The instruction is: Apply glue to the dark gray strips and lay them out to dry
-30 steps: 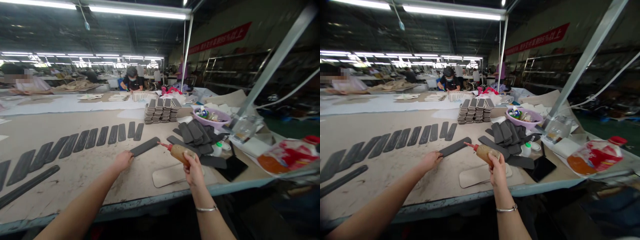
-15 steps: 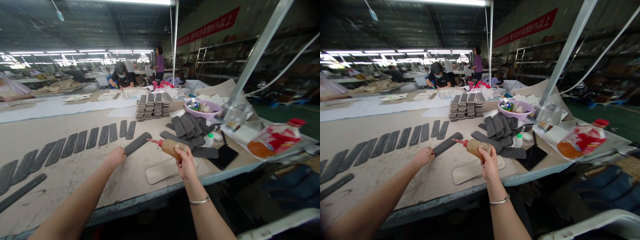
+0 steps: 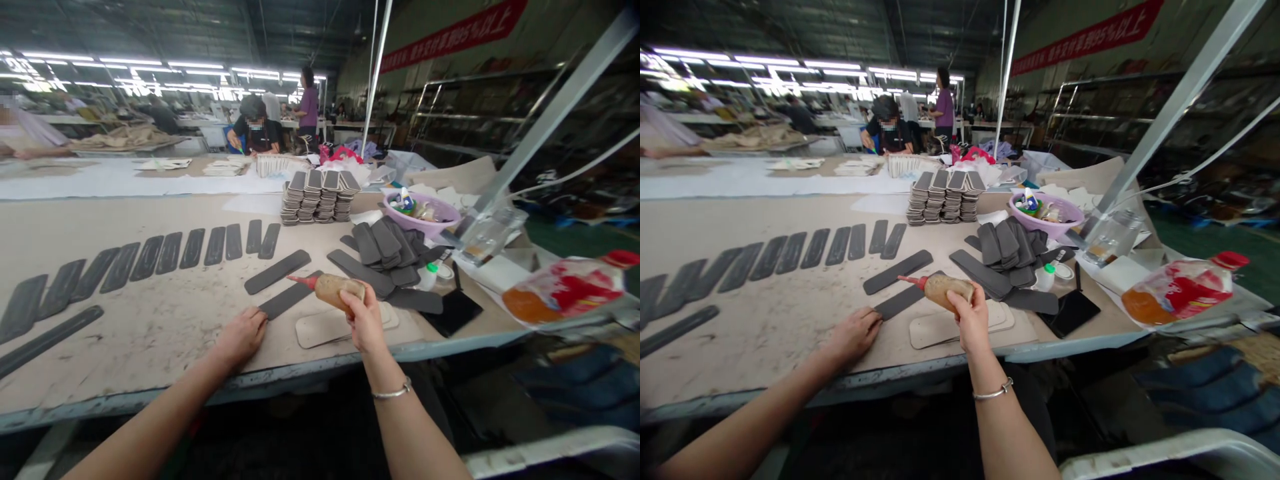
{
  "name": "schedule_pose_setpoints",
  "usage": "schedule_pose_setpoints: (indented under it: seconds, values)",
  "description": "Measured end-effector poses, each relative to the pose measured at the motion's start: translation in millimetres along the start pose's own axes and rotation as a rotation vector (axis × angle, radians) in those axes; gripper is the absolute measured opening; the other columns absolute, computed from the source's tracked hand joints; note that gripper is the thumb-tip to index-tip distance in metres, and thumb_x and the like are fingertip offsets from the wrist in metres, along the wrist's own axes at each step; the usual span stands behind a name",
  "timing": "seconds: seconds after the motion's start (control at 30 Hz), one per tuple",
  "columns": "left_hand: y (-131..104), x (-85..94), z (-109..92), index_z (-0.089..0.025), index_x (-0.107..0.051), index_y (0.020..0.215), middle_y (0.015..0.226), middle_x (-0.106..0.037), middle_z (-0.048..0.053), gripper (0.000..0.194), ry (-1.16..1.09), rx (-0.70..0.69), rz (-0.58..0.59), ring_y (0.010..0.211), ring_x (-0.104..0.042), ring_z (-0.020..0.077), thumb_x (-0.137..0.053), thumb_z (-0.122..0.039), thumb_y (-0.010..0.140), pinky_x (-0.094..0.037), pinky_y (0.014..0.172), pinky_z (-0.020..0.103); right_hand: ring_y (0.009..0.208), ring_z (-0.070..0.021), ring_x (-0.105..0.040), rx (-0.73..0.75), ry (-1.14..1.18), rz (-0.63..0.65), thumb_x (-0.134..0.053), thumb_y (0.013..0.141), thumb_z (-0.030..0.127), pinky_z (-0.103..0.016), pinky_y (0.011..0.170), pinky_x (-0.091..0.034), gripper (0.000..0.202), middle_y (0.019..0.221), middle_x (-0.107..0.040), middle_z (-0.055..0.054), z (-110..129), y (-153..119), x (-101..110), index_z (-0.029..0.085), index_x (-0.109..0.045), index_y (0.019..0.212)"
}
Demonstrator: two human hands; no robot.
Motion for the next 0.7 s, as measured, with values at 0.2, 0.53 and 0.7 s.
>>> schedule_pose_setpoints:
  seconds: [0.2, 0.53, 0.7]
  values:
    - [-13, -15.0, 11, -0.016, -0.066, 0.096, 0.106, -0.063, 0.008, 0.030, -0.078, -0.037, -0.194, 0.098, -0.056, 0.0184, -0.039, -0.027, 0.092, -0.044, 0.093, 0.031, 0.071, -0.0145, -0.055, 0.123, -0.280, 0.113, -0.072, 0.065, 0.038, -0.025, 0.061, -0.047, 0.045, 0.088, -0.059, 0.000, -29, -12, -21, 0.022, -0.053, 0.102]
    - [-15, -8.7, 5, -0.017, -0.066, 0.093, 0.102, -0.064, 0.008, 0.028, -0.068, -0.076, -0.203, 0.093, -0.054, 0.0192, -0.039, -0.022, 0.091, -0.045, 0.089, 0.034, 0.095, -0.0212, -0.055, 0.349, -0.589, 0.221, -0.070, 0.067, 0.031, -0.035, 0.086, -0.045, 0.042, 0.101, -0.058, -0.004, -54, -23, -49, 0.022, -0.055, 0.105]
    - [-15, -11.4, 7, -0.016, -0.065, 0.092, 0.101, -0.064, 0.009, 0.026, -0.077, -0.070, -0.200, 0.093, -0.054, 0.0197, -0.040, -0.022, 0.090, -0.044, 0.090, 0.035, 0.094, -0.0206, -0.054, 0.387, -0.667, 0.184, -0.069, 0.068, 0.030, -0.034, 0.086, -0.044, 0.040, 0.099, -0.057, -0.004, -51, -21, -48, 0.022, -0.055, 0.104]
Point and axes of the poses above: each hand's wrist, its own y-axis towards the middle knuckle, its own x-axis out of the back of the hand, z = x × y, the point moved 3 cm from there along y, towards the middle knuckle
